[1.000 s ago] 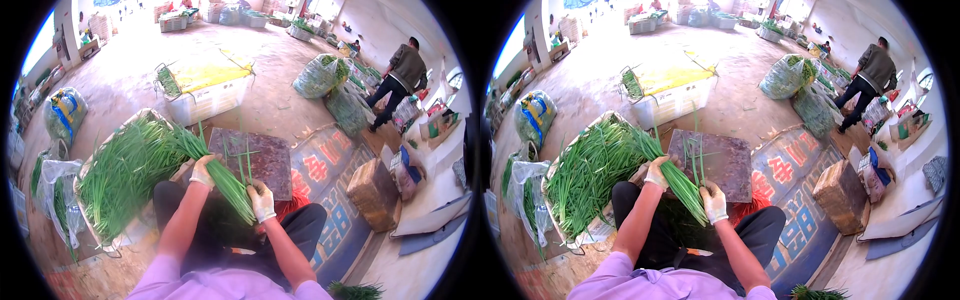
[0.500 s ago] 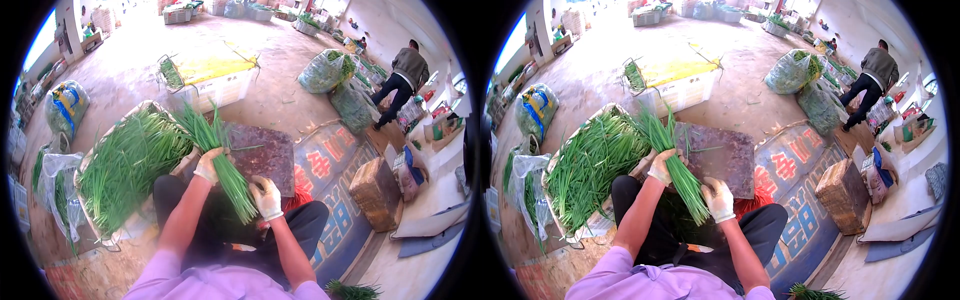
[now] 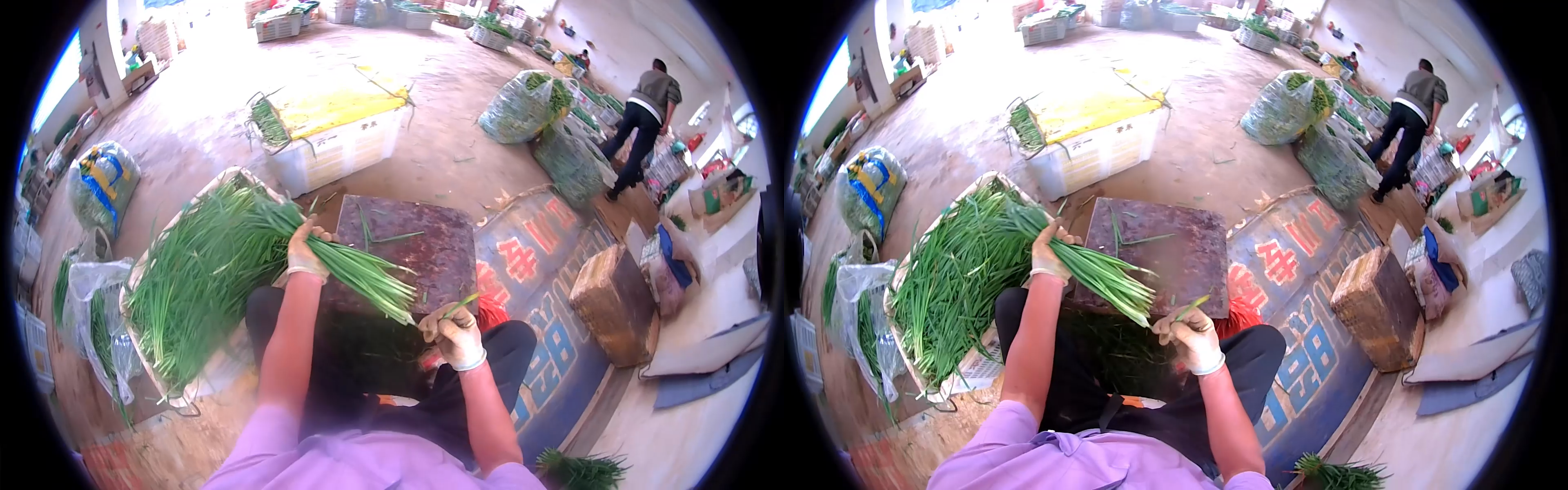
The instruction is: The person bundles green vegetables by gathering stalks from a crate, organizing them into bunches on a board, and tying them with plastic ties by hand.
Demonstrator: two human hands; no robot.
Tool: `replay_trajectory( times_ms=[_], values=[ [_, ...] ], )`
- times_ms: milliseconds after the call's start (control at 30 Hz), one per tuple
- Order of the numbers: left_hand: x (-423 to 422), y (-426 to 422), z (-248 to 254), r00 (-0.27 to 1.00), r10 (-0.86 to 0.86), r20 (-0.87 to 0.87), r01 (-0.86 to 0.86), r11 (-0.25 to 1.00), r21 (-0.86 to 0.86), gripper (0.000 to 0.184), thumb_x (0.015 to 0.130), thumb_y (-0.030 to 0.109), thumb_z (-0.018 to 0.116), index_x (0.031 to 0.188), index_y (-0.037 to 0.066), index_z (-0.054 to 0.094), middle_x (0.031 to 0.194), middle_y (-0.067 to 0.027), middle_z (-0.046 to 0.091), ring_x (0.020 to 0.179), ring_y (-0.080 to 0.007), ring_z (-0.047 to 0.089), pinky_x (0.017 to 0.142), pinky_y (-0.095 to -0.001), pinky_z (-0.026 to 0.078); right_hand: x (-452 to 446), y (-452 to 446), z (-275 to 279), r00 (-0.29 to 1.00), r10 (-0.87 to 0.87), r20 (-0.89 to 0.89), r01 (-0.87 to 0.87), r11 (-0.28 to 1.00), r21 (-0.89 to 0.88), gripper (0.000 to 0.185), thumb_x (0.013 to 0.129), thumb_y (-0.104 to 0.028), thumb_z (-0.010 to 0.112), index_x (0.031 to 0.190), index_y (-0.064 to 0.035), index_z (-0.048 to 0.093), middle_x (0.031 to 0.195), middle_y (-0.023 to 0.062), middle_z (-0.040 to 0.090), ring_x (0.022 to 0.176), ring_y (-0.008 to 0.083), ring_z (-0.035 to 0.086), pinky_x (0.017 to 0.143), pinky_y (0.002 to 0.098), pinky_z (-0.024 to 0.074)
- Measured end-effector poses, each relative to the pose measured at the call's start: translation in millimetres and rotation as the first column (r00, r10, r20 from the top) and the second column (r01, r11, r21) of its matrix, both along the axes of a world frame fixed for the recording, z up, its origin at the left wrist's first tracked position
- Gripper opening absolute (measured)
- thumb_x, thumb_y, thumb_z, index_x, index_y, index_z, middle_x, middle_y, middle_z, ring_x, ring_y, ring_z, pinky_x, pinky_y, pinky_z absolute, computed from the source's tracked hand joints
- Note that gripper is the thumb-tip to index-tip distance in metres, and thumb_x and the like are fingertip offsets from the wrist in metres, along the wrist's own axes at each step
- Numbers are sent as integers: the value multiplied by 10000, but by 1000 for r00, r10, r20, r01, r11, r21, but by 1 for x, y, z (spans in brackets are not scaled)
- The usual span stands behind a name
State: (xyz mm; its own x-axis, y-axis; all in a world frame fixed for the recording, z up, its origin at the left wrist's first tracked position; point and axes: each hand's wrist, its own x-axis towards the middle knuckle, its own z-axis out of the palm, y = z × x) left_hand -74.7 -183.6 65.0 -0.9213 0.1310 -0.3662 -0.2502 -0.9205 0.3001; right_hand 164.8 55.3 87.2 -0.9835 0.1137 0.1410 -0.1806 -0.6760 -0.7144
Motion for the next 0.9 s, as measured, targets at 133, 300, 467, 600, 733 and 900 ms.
replay_trajectory(
  times_ms=[133, 300, 467, 600, 733, 900],
  values=[
    [2, -1, 14, 998, 38, -59, -41, 998, -40, 99, 963, 163, 580, 1001, 73, 593, 642, 11, 519, 546, -178, 523, 639, -379, 477, 24, 32, -27, 883, 70, 464, -380, 685, 621, 138, 875, -93, 695, 990, -17, 695, 924, 98, 736, 780, 162, 683, 733, 290, 535],
    [-8, -16, 9, 976, 30, -216, -30, 1000, 4, 220, 966, 210, 553, 1084, 36, 620, 693, -15, 614, 640, -195, 610, 776, -402, 538, 33, 35, -51, 913, -186, 362, -317, 234, 919, 364, 835, -228, 759, 1129, -24, 692, 1049, 142, 730, 994, 234, 695, 895, 331, 523],
    [6, -17, 29, 937, -56, -346, 36, 997, -64, 296, 944, 230, 565, 1146, 19, 607, 687, -54, 608, 714, -249, 629, 782, -398, 541, -4, 31, -9, 929, -368, 50, 146, 485, 862, 349, 860, -246, 746, 1120, -20, 692, 1062, 129, 727, 1015, 235, 692, 918, 328, 516],
    [27, -4, 55, 902, -136, -410, 78, 985, -155, 323, 955, 259, 531, 1189, 40, 573, 685, -26, 598, 671, -221, 605, 724, -373, 520, -25, -1, 42, 954, -298, -39, 248, 710, 659, 310, 875, -176, 741, 1121, 7, 694, 997, 105, 725, 977, 195, 673, 922, 334, 520],
    [29, -8, 63, 945, -165, -283, 116, 977, -181, 298, 950, 344, 525, 1053, 79, 614, 668, -3, 592, 656, -242, 602, 638, -372, 494, -24, 3, 35, 986, -128, 108, 41, 810, 585, 254, 911, -128, 703, 1094, 49, 691, 904, 96, 725, 780, 155, 684, 743, 282, 558],
    [44, -20, 86, 952, -184, -245, 154, 978, -139, 276, 939, 357, 521, 792, 139, 606, 628, 18, 597, 628, -222, 611, 621, -399, 490, -4, 34, -17, 908, -165, 386, -187, 664, 724, 331, 878, -201, 738, 1117, 23, 689, 959, 102, 730, 783, 143, 683, 712, 288, 556]
  ],
)
